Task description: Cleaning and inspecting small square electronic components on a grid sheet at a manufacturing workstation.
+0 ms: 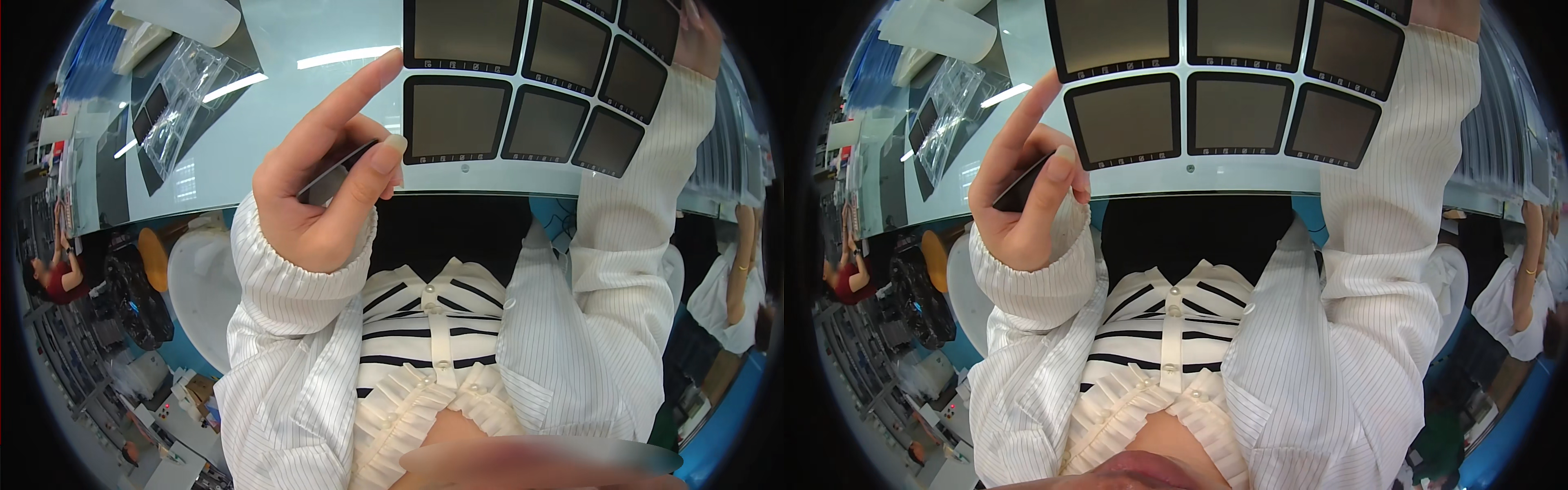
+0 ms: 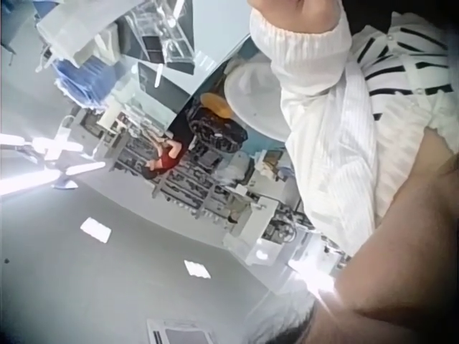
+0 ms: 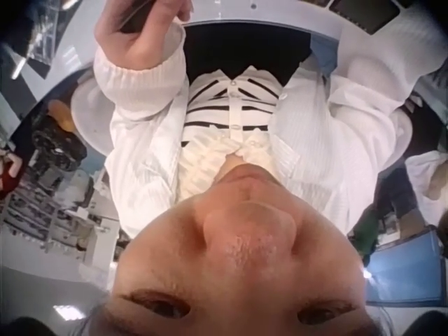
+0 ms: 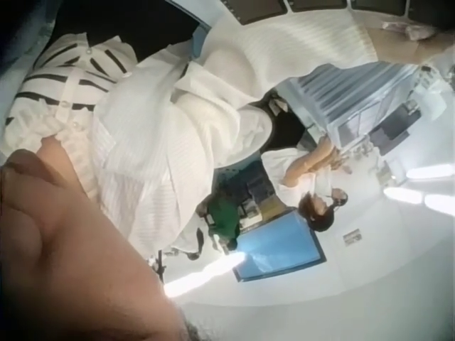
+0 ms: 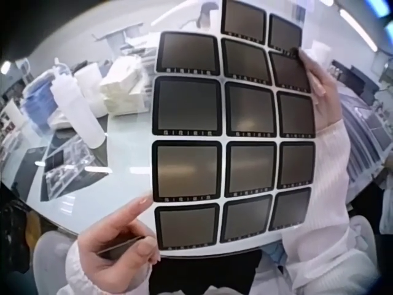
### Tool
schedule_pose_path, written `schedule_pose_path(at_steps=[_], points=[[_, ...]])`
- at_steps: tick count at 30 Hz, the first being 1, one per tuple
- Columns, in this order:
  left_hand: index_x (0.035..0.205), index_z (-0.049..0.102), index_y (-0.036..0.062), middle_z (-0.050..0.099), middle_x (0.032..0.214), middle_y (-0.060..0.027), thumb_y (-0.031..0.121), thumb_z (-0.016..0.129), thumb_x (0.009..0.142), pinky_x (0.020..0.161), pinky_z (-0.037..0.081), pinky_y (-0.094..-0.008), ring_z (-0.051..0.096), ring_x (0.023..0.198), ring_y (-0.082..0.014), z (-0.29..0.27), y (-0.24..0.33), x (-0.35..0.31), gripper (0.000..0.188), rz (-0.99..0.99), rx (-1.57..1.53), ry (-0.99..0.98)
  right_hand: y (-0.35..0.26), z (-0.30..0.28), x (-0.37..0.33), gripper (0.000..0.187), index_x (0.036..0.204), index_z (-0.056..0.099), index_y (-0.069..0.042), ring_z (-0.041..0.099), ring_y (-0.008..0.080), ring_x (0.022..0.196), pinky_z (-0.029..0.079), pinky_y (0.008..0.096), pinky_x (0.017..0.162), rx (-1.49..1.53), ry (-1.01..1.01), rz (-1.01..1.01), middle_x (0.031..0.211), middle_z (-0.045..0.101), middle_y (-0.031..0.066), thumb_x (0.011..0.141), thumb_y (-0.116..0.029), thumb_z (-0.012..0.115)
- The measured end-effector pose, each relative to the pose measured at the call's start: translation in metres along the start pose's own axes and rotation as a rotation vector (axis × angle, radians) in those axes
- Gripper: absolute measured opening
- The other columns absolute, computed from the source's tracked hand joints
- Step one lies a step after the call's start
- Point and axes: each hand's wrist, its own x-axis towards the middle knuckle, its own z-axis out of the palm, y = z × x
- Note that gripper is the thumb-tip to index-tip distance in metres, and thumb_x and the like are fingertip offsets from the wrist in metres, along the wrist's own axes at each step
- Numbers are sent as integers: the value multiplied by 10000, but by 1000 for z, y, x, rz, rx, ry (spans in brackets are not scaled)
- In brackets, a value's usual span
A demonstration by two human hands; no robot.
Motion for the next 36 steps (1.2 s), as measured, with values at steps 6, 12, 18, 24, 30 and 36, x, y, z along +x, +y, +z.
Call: schedule_pose_path(at_steps=[6, 12, 18, 24, 30, 36], points=[[1362, 492, -47, 627, 724, -58, 84, 591, 913, 538, 477, -191, 587, 568, -94, 0, 2, 1, 478, -26, 27, 18, 12, 30, -3, 324, 980, 621, 32, 371, 95, 345, 349, 199, 368, 2, -60, 71, 457, 442, -29, 1046, -165, 373], [1356, 496, -54, 636, 734, -67, 75, 587, 911, 544, 476, -189, 586, 570, -93, -2, 2, 2, 473, -22, 27, -2, 10, 28, -4, 319, 952, 623, 29, 378, 95, 339, 353, 198, 366, 6, -118, 120, 460, 458, -27, 1042, -165, 387], [1348, 518, -32, 632, 725, -48, 12, 572, 888, 560, 475, -193, 582, 578, -88, -6, 4, 0, 465, -60, -2, 6, 28, 67, -5, 316, 924, 624, 27, 386, 94, 333, 357, 197, 364, 33, -158, 161, 463, 474, -24, 1039, -165, 400], [1344, 520, -35, 612, 713, -30, 0, 576, 883, 568, 466, -193, 577, 586, -86, -13, 4, -6, 466, -140, -114, 32, 32, 77, -2, 316, 895, 626, 24, 393, 94, 328, 362, 196, 362, 47, -173, 189, 466, 490, -22, 1035, -165, 414], [1363, 487, -47, 607, 714, -29, 47, 576, 907, 559, 466, -191, 582, 584, -85, -25, 0, -18, 475, -290, -215, 19, 44, 91, 1, 291, 744, 602, -29, 464, 95, 323, 404, 189, 366, 85, 472, 373, 501, 571, 5, 994, -147, 510], [1406, 422, -48, 603, 722, -30, 56, 562, 920, 553, 470, -203, 582, 584, -94, -48, -10, -33, 516, -535, -441, 14, 86, 62, 4, 237, 723, 598, -44, 511, 94, 355, 385, 195, 328, 526, 136, 612, 502, 573, 21, 943, -130, 592]])
